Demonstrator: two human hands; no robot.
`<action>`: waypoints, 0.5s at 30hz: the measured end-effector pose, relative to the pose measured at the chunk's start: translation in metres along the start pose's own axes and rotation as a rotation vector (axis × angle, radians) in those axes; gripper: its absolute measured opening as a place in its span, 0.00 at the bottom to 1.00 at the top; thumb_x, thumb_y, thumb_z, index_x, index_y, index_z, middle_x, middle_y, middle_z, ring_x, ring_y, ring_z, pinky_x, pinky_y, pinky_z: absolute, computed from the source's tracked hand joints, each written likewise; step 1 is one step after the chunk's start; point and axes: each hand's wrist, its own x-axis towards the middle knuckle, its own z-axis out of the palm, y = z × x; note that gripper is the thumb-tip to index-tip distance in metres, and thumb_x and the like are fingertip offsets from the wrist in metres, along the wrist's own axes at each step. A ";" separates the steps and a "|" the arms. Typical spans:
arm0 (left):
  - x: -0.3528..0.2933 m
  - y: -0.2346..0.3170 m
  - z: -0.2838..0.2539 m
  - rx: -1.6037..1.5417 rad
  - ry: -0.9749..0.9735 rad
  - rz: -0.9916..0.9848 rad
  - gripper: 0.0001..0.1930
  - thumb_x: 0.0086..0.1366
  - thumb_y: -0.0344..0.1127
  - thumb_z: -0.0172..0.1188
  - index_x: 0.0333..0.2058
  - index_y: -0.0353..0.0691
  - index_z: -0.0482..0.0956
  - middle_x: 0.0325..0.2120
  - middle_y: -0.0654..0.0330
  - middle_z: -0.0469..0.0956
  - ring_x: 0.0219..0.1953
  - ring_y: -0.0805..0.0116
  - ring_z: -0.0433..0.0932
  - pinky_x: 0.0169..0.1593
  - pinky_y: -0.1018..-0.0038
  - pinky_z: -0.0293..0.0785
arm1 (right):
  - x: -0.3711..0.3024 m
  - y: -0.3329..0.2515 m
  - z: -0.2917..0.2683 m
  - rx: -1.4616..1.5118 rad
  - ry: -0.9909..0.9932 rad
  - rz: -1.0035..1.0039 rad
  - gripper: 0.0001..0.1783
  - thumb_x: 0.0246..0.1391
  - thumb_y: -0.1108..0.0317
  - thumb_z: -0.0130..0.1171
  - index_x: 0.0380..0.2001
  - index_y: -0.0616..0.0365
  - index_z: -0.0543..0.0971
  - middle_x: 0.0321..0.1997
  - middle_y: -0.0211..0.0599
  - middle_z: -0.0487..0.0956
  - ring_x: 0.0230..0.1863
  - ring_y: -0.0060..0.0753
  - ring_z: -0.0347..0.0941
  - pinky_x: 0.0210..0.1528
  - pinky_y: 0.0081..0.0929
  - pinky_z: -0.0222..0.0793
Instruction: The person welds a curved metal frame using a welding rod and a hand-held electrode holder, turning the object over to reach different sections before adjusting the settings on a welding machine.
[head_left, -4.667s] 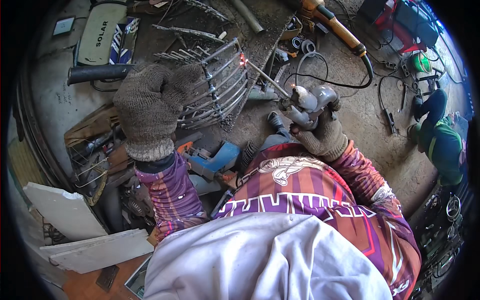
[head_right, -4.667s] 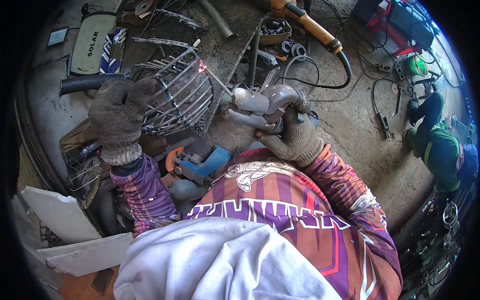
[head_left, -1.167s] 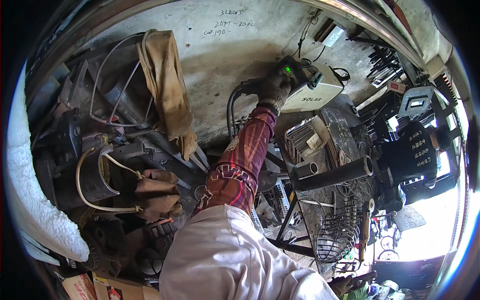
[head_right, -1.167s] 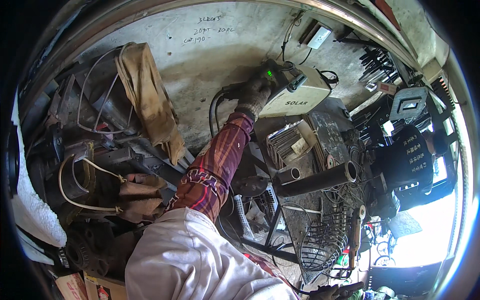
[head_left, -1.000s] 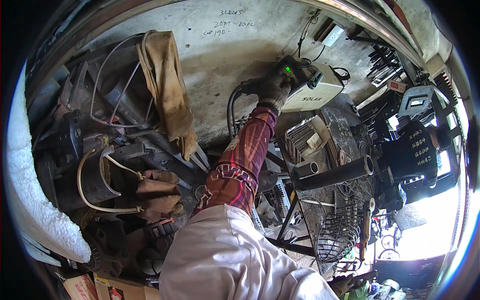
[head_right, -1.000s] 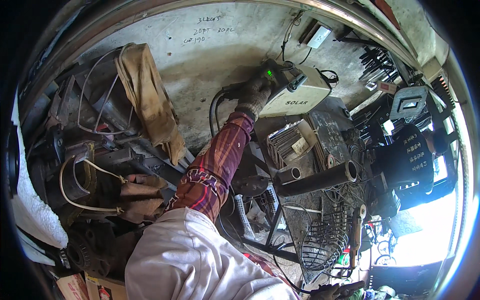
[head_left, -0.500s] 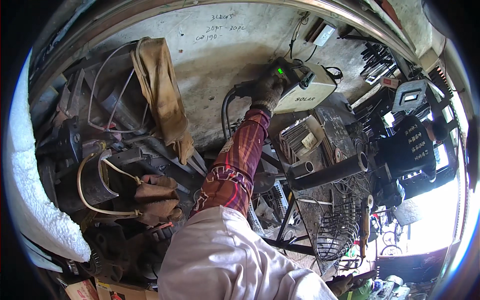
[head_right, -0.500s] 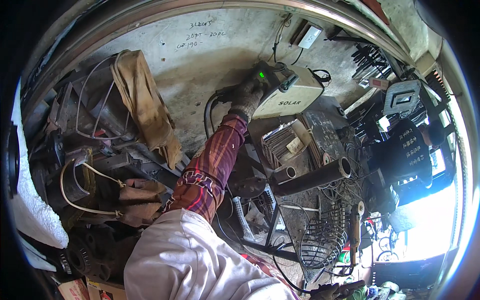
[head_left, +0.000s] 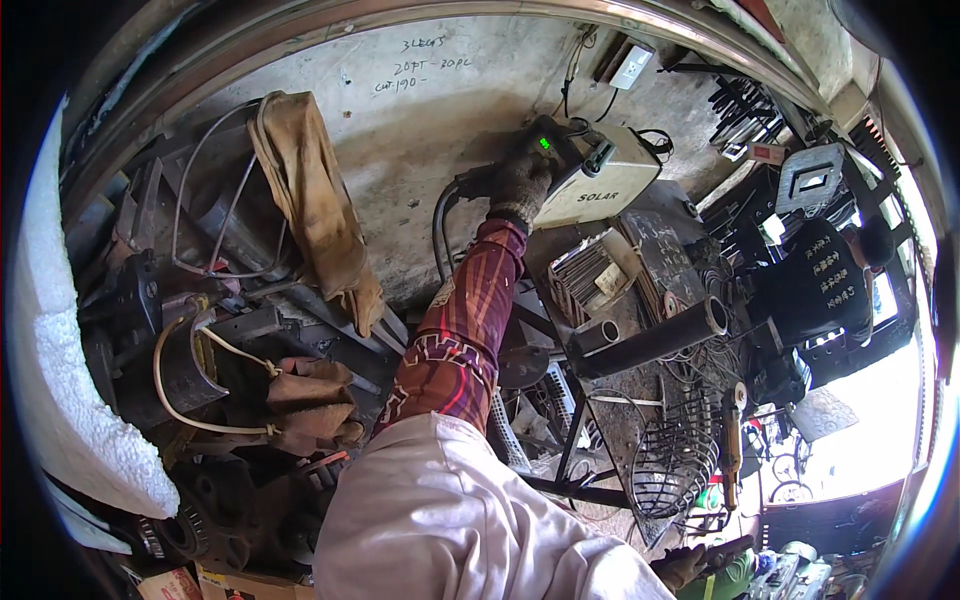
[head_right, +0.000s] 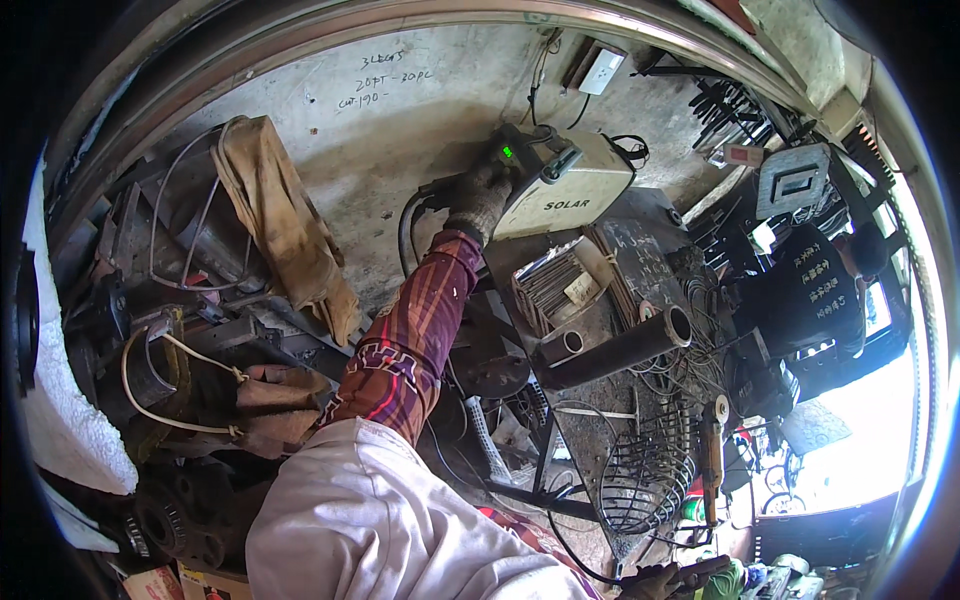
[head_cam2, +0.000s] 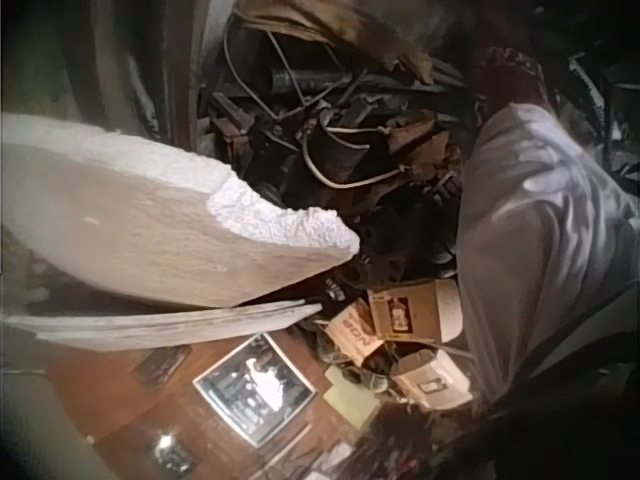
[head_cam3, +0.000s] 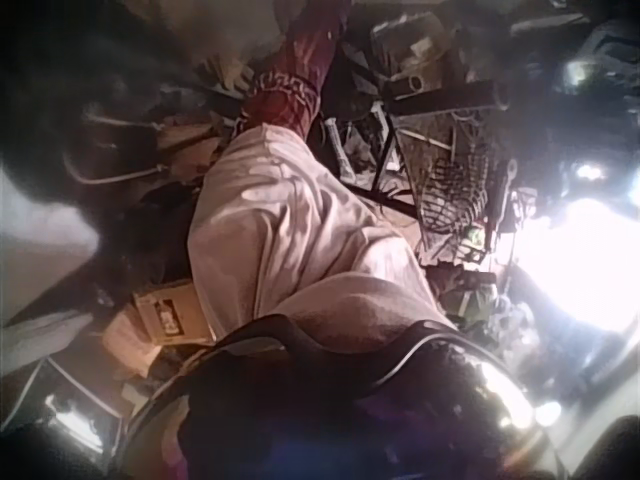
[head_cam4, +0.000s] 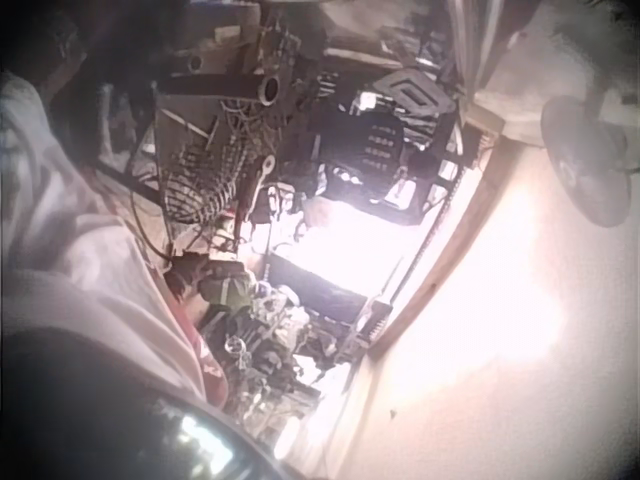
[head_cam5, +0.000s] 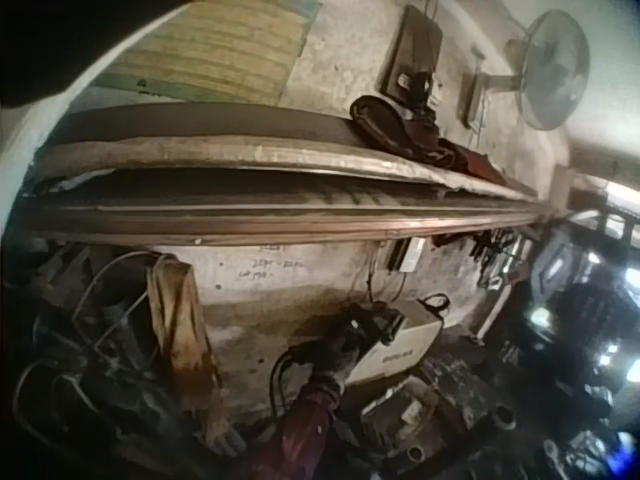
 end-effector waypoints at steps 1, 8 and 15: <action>0.007 -0.004 -0.005 0.043 0.066 0.067 0.15 0.62 0.43 0.65 0.42 0.39 0.82 0.36 0.48 0.83 0.39 0.54 0.82 0.46 0.63 0.75 | 0.001 0.002 0.006 0.009 -0.016 0.003 0.14 0.62 0.58 0.57 0.45 0.54 0.72 0.24 0.28 0.70 0.22 0.27 0.68 0.26 0.31 0.71; -0.030 0.006 -0.001 0.229 0.303 0.311 0.25 0.70 0.45 0.51 0.59 0.36 0.70 0.58 0.43 0.71 0.61 0.49 0.69 0.66 0.61 0.62 | 0.032 0.020 -0.065 0.092 -0.040 -0.009 0.14 0.62 0.58 0.57 0.45 0.55 0.73 0.25 0.29 0.71 0.23 0.28 0.69 0.26 0.32 0.72; -0.226 0.104 0.000 -0.064 0.260 0.353 0.17 0.71 0.37 0.55 0.47 0.27 0.78 0.37 0.54 0.81 0.35 0.67 0.78 0.41 0.73 0.75 | 0.015 0.027 -0.060 0.102 -0.043 -0.063 0.13 0.59 0.63 0.61 0.40 0.56 0.69 0.24 0.31 0.72 0.21 0.26 0.70 0.24 0.29 0.74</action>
